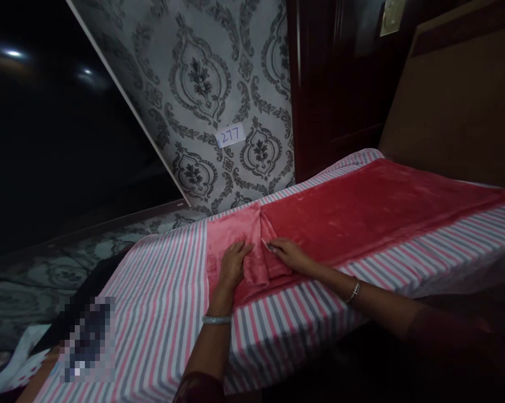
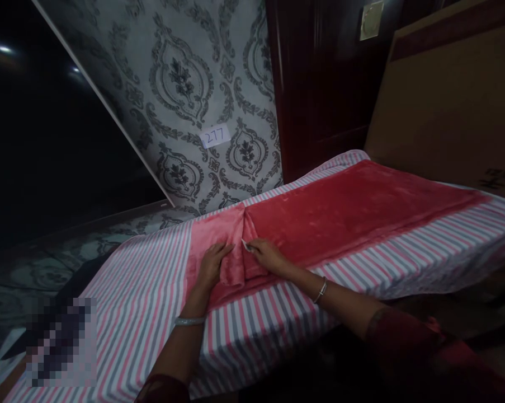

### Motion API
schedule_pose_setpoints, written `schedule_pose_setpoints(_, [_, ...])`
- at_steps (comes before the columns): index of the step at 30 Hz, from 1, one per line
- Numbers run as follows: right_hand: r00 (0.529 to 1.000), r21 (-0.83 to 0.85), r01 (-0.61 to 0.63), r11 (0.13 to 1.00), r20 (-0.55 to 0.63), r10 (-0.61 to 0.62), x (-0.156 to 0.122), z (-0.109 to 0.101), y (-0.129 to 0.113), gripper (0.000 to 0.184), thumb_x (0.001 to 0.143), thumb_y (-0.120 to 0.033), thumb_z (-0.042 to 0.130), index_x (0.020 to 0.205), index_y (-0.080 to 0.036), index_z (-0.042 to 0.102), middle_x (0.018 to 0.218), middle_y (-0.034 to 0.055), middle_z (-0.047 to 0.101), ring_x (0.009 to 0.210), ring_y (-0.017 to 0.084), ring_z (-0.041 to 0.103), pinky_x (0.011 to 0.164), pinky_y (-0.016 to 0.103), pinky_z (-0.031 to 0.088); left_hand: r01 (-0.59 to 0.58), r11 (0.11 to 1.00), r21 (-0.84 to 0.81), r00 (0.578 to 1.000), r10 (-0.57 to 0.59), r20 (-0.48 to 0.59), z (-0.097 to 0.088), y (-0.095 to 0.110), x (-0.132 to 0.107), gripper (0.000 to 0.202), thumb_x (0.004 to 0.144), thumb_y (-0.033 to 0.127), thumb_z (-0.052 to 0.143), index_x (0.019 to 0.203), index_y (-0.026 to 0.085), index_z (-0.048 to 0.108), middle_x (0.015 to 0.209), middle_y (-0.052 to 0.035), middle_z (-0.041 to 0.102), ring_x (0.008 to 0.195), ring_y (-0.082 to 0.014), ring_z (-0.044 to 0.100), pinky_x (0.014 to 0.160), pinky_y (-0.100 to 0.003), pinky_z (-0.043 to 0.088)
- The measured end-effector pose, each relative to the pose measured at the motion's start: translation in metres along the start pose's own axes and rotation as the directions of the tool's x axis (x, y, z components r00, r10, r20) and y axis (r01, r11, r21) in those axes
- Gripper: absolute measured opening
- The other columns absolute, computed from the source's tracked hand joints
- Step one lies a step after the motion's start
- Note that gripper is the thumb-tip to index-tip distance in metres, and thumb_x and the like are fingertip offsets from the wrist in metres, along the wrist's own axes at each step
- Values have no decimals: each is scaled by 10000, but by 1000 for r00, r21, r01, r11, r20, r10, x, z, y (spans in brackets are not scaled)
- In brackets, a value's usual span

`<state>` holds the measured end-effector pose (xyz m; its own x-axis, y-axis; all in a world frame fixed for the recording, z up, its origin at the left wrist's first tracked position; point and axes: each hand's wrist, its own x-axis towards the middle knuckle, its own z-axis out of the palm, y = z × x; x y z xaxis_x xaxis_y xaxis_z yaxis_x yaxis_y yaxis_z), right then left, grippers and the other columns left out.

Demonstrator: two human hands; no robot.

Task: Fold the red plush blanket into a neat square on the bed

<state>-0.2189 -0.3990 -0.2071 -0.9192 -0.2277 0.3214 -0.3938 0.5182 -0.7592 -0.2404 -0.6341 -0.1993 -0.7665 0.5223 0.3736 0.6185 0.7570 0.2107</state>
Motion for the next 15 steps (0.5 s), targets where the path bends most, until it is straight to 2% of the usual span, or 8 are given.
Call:
schedule_pose_setpoints(2, [994, -186, 105, 977, 42, -98, -5, 4, 0, 376, 857, -99, 497, 1171, -170, 692, 1254, 120, 671, 1169, 228, 598, 1024, 395, 435, 17, 998, -54, 1000, -18, -18, 0, -2, -1, 415, 908, 197, 512, 1289, 251, 669, 1283, -93, 657, 1168, -256, 588, 997, -419, 464])
schedule_pose_setpoints(4, [985, -330, 169, 929, 98, -144, -9, 7, 0, 457, 869, -86, 493, 1294, -174, 637, 1369, 143, 602, 1242, 239, 561, 1050, 423, 425, 26, 991, -134, 998, -34, -56, 2, -6, -2, 413, 903, 183, 501, 1270, 239, 682, 1293, -93, 661, 1185, -252, 594, 1016, -423, 464])
schedule_pose_setpoints(7, [975, -413, 212, 886, 156, -161, -15, 8, -3, 490, 900, -90, 486, 1369, -188, 585, 1454, 141, 531, 1252, 246, 549, 1051, 429, 430, 31, 954, -297, 989, -72, -130, 5, -12, -3, 441, 890, 148, 447, 1249, 218, 692, 1284, -74, 682, 1197, -230, 606, 1065, -423, 452])
schedule_pose_setpoints(9, [975, -431, 210, 878, 158, -156, -17, 9, -4, 498, 913, -100, 489, 1396, -196, 561, 1493, 147, 485, 1236, 251, 552, 1043, 434, 441, 62, 912, -406, 976, -140, -165, 7, -14, -2, 474, 874, 122, 397, 1233, 200, 696, 1282, -53, 691, 1207, -208, 608, 1103, -421, 434])
schedule_pose_setpoints(12, [983, -406, 184, 895, 96, -158, -20, 11, -5, 466, 915, -107, 502, 1368, -183, 579, 1440, 167, 514, 1226, 252, 552, 1030, 428, 456, 150, 848, -509, 951, -265, -161, 7, -16, 0, 499, 850, 97, 359, 1193, 180, 712, 1284, -34, 694, 1225, -187, 606, 1145, -418, 403])
schedule_pose_setpoints(15, [981, -349, 192, 917, 55, -185, -23, 12, -5, 395, 918, -96, 485, 1279, -163, 631, 1277, 147, 608, 1170, 227, 576, 1003, 386, 474, 195, 815, -545, 940, -314, -133, 7, -15, 1, 501, 836, 83, 355, 1164, 177, 723, 1276, -27, 698, 1222, -174, 611, 1159, -411, 388])
